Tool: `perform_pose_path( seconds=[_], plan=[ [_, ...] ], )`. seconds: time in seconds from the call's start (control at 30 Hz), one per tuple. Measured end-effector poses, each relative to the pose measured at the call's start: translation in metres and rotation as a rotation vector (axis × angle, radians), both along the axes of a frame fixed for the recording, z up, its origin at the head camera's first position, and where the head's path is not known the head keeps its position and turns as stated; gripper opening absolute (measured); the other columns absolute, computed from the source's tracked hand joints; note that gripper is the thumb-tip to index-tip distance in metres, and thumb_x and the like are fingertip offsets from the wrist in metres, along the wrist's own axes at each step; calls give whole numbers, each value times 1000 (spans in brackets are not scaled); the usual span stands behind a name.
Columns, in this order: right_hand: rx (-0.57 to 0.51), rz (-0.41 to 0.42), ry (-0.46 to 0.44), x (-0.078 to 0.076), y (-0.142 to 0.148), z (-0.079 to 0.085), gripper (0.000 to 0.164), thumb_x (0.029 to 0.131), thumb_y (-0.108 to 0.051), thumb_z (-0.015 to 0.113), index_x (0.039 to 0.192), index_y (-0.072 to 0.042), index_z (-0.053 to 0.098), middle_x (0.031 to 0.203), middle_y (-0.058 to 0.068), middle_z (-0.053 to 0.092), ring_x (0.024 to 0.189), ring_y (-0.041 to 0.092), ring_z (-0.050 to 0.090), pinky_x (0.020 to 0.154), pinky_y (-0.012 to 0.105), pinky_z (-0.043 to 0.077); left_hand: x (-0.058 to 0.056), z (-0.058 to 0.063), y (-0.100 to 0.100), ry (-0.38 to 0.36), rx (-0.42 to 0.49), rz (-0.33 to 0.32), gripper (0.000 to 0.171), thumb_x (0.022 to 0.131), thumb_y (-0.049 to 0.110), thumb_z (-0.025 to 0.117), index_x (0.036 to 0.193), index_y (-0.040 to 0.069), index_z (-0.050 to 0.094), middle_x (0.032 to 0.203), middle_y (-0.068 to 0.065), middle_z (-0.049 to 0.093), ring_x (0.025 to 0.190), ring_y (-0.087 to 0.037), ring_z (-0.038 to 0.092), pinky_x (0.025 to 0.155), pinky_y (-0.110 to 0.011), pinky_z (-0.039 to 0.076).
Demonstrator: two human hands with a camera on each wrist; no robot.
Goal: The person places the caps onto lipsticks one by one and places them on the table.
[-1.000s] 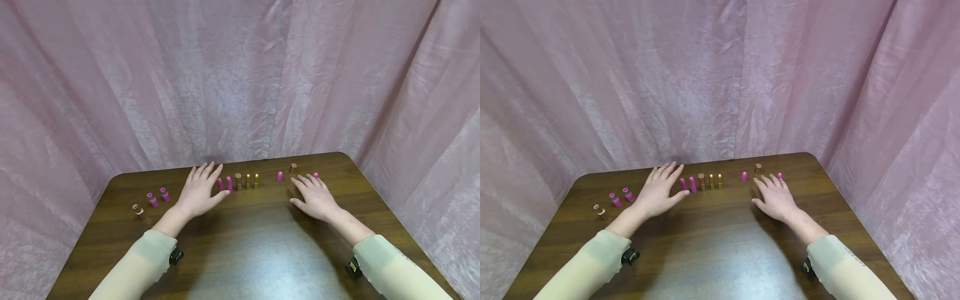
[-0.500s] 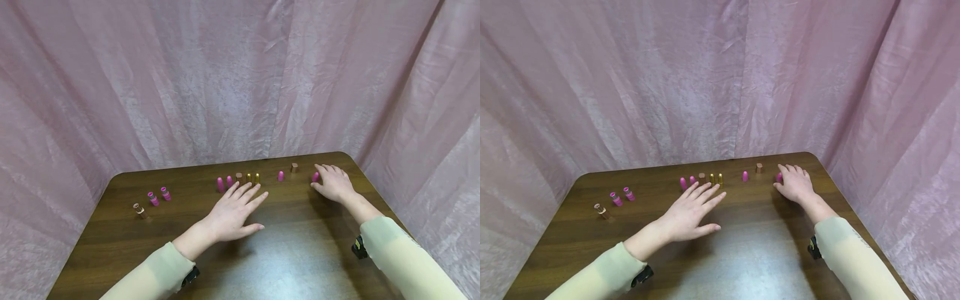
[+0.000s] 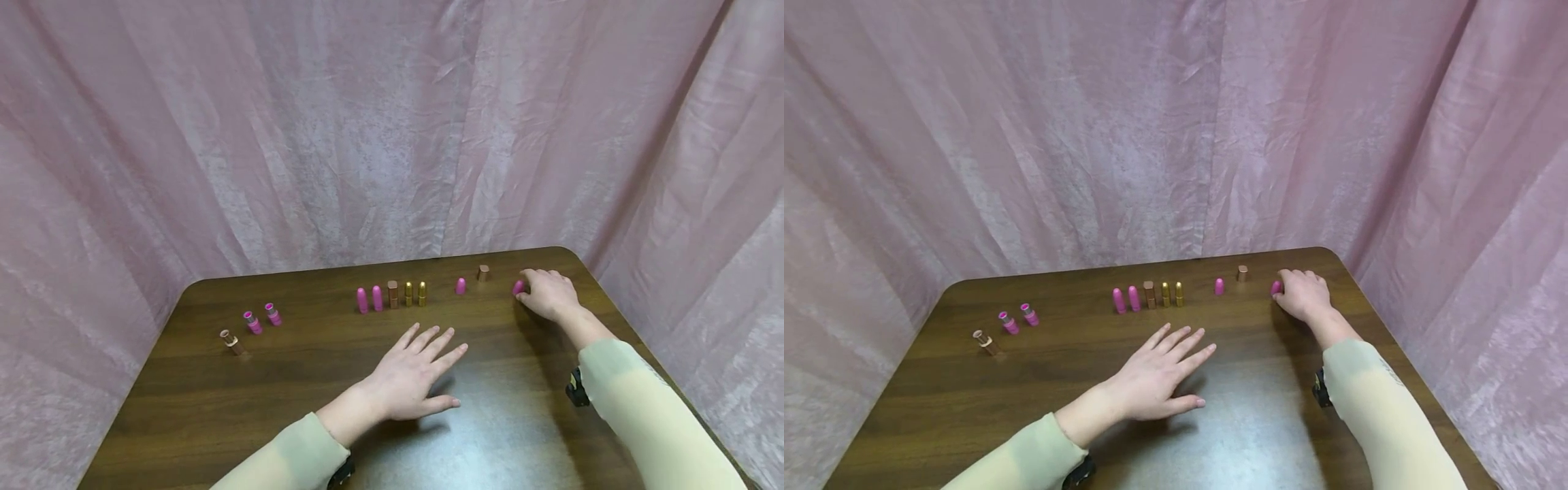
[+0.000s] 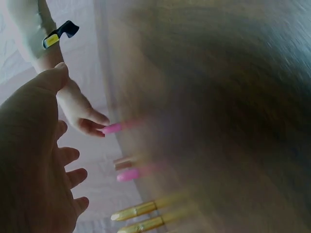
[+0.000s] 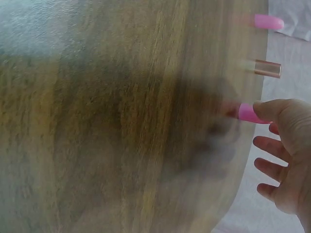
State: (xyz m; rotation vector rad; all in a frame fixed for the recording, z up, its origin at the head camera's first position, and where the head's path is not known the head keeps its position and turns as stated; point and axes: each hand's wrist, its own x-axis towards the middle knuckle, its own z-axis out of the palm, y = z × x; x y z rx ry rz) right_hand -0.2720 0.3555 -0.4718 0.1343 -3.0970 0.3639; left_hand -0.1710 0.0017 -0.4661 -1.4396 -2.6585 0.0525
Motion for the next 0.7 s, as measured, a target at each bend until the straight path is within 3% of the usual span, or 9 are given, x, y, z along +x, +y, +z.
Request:
perform_pose_path(
  seconds=[0.2, 0.47, 0.6, 0.7],
  plan=[
    [-9, 0, -5, -6, -2, 1, 41, 94, -24, 69, 128, -2, 62, 125, 22, 67, 116, 50, 54, 100, 69, 35, -9, -9, 22, -16, -25, 46, 85, 97, 78, 31, 165, 30, 15, 171, -5, 13, 155, -28, 18, 123, -52, 13],
    [18, -4, -15, -13, -1, -1, 46, 94, -25, 67, 132, 1, 61, 126, 23, 66, 115, 51, 56, 100, 68, 37, -30, -15, 55, -59, -41, 107, 84, 97, 78, 29, 165, 32, 13, 171, -4, 12, 155, -27, 17, 123, -52, 12],
    [14, 2, -10, -14, -2, -2, 39, 94, -23, 67, 126, -1, 64, 115, 18, 70, 109, 48, 58, 97, 67, 38, -31, -14, 65, -69, -41, 110, 83, 97, 77, 29, 165, 32, 15, 171, -3, 13, 155, -26, 18, 123, -51, 12],
    [17, 13, 9, -15, -4, -2, 25, 91, -18, 66, 112, -5, 68, 100, 11, 69, 102, 45, 57, 91, 63, 41, -29, -14, 69, -73, -46, 100, 83, 97, 78, 28, 165, 32, 15, 171, -2, 13, 155, -26, 19, 123, -51, 13]
  ],
)
